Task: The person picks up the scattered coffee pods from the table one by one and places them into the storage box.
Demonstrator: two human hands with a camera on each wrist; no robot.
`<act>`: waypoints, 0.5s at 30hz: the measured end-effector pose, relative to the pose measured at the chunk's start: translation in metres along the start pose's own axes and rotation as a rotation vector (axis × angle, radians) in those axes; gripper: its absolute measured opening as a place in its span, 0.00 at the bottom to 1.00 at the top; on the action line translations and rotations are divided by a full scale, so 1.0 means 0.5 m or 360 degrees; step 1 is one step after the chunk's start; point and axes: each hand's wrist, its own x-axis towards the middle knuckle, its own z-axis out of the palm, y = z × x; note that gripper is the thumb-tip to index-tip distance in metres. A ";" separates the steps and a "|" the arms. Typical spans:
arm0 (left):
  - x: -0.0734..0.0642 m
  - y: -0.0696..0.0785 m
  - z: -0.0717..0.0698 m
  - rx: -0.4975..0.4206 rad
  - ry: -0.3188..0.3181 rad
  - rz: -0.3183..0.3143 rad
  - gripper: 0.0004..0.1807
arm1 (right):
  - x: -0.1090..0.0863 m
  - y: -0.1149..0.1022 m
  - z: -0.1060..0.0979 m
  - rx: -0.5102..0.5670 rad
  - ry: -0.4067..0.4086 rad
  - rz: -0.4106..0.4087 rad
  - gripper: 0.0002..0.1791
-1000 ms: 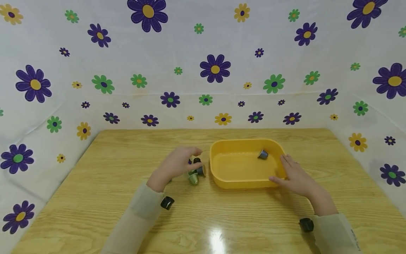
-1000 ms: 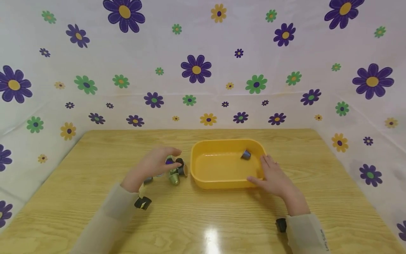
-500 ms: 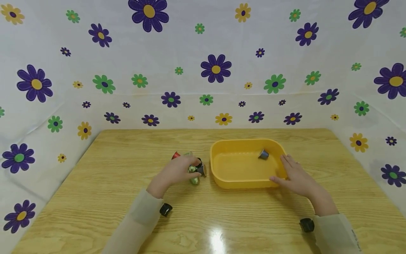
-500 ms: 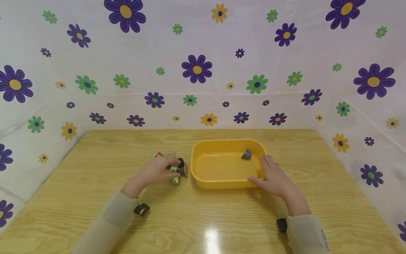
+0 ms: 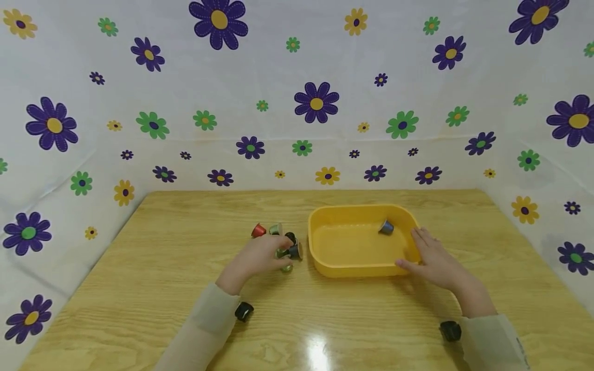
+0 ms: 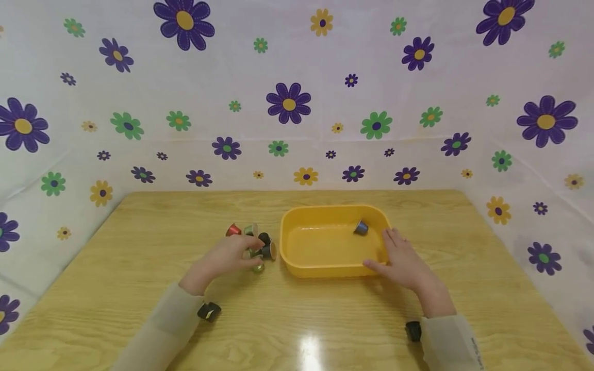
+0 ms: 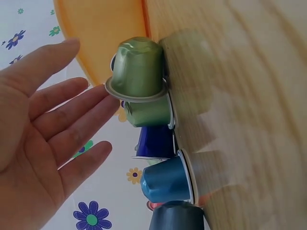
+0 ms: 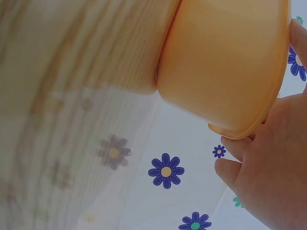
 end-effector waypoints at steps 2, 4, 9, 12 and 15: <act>-0.002 -0.001 0.001 -0.0007 0.0000 -0.0008 0.19 | 0.000 -0.002 0.001 0.0002 -0.0003 0.0006 0.48; -0.004 -0.002 0.002 -0.0010 -0.0009 -0.0020 0.19 | -0.001 -0.005 0.002 0.0002 -0.0003 0.0012 0.48; -0.009 -0.003 0.003 0.0015 -0.0038 -0.0026 0.19 | -0.004 -0.007 0.006 0.0004 0.0002 0.0000 0.48; -0.009 -0.003 0.004 0.0032 -0.0030 0.0004 0.19 | -0.005 -0.006 0.007 0.0008 0.0009 -0.0014 0.47; -0.008 -0.005 0.006 0.0022 -0.0023 0.0044 0.18 | -0.005 -0.006 0.007 0.0006 0.0015 -0.0019 0.48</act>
